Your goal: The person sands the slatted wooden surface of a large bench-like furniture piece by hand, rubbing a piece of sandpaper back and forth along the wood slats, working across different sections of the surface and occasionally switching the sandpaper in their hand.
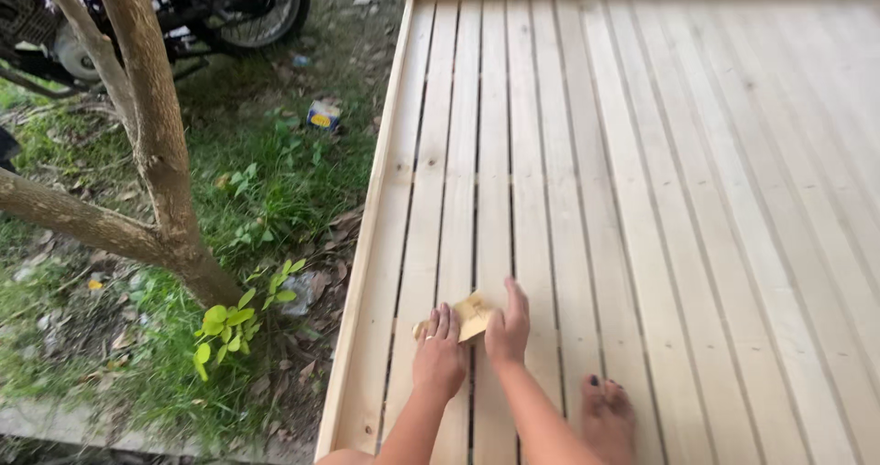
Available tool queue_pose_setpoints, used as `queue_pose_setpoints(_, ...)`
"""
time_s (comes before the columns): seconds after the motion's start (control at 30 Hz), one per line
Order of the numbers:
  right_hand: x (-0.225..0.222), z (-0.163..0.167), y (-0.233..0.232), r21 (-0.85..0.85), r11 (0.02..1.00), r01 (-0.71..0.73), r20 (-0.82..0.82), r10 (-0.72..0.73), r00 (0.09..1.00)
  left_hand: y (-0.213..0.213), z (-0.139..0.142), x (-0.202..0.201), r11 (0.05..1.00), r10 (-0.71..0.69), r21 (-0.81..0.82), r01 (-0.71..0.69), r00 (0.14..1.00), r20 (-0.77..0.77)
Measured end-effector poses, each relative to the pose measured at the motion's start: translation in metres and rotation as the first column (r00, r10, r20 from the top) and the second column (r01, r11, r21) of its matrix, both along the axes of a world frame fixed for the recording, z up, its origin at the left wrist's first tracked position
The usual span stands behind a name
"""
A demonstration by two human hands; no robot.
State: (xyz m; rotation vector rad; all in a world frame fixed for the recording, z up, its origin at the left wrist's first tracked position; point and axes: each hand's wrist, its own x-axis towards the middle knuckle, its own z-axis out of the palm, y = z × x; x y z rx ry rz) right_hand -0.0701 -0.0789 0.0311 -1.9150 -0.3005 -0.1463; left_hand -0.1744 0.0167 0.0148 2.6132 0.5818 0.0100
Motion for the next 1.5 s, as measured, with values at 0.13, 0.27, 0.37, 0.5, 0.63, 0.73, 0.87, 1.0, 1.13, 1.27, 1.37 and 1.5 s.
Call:
queue_pose_setpoints(0.13, -0.014, 0.02, -0.059, -0.027, 1.0, -0.013, -0.112, 0.01, 0.994, -0.038, 0.016, 0.014, 1.0, -0.006, 0.002, 0.006, 1.0, 0.028)
queue_pose_setpoints(0.27, 0.002, 0.058, -0.11, 0.136, 0.989, 0.051, -0.479, 0.021, 0.877, -0.094, 0.068, 0.053, 0.886, 0.301, -0.419, -0.2, 0.935, 0.189)
queue_pose_setpoints(0.37, 0.004, 0.087, -0.161, 0.463, 0.867, 0.184, -0.569, 0.132, 0.812, -0.148, 0.111, 0.088, 0.707, 0.418, -0.654, -0.269, 0.905, 0.079)
queue_pose_setpoints(0.5, 0.012, 0.131, -0.233, 0.379, 0.879, 0.289, -0.721, 0.084, 0.688, -0.219, 0.135, 0.119, 0.554, 0.414, -0.832, -0.025, 0.876, 0.249)
queue_pose_setpoints(0.63, 0.028, 0.155, -0.301, 0.384, 0.885, 0.264, -0.621, 0.035, 0.783, -0.284, 0.138, 0.139, 0.521, 0.253, -0.85, 0.073, 0.938, 0.236)
queue_pose_setpoints(0.73, 0.032, 0.156, -0.348, 0.346, 0.889, 0.301, -0.55, -0.068, 0.832, -0.331, 0.139, 0.149, 0.461, 0.153, -0.881, 0.104, 0.969, 0.194)
queue_pose_setpoints(0.87, 0.018, 0.151, -0.416, 0.355, 0.816, 0.457, -0.617, -0.163, 0.77, -0.402, 0.143, 0.155, 0.477, 0.028, -0.858, 0.191, 0.972, 0.232)
queue_pose_setpoints(1.0, -0.004, 0.154, -0.493, 0.38, 0.697, 0.608, -0.56, -0.35, 0.751, -0.489, 0.157, 0.153, 0.664, -0.17, -0.701, 0.26, 0.965, 0.197)
queue_pose_setpoints(1.13, -0.021, 0.164, -0.579, 0.281, 0.637, 0.718, -0.462, -0.566, 0.683, -0.576, 0.167, 0.143, 0.677, -0.256, -0.608, 0.415, 0.907, 0.334)
queue_pose_setpoints(1.27, -0.049, 0.166, -0.656, 0.306, 0.536, 0.787, -0.418, -0.666, 0.617, -0.653, 0.172, 0.125, 0.633, -0.35, -0.513, 0.58, 0.805, 0.479)
queue_pose_setpoints(1.37, -0.075, 0.167, -0.706, 0.359, 0.508, 0.783, -0.35, -0.704, 0.618, -0.706, 0.181, 0.104, 0.603, -0.412, -0.467, 0.647, 0.753, 0.513)
queue_pose_setpoints(1.5, -0.101, 0.178, -0.755, 0.382, 0.384, 0.841, -0.335, -0.791, 0.513, -0.765, 0.192, 0.076, 0.588, -0.513, -0.397, 0.705, 0.705, 0.49)
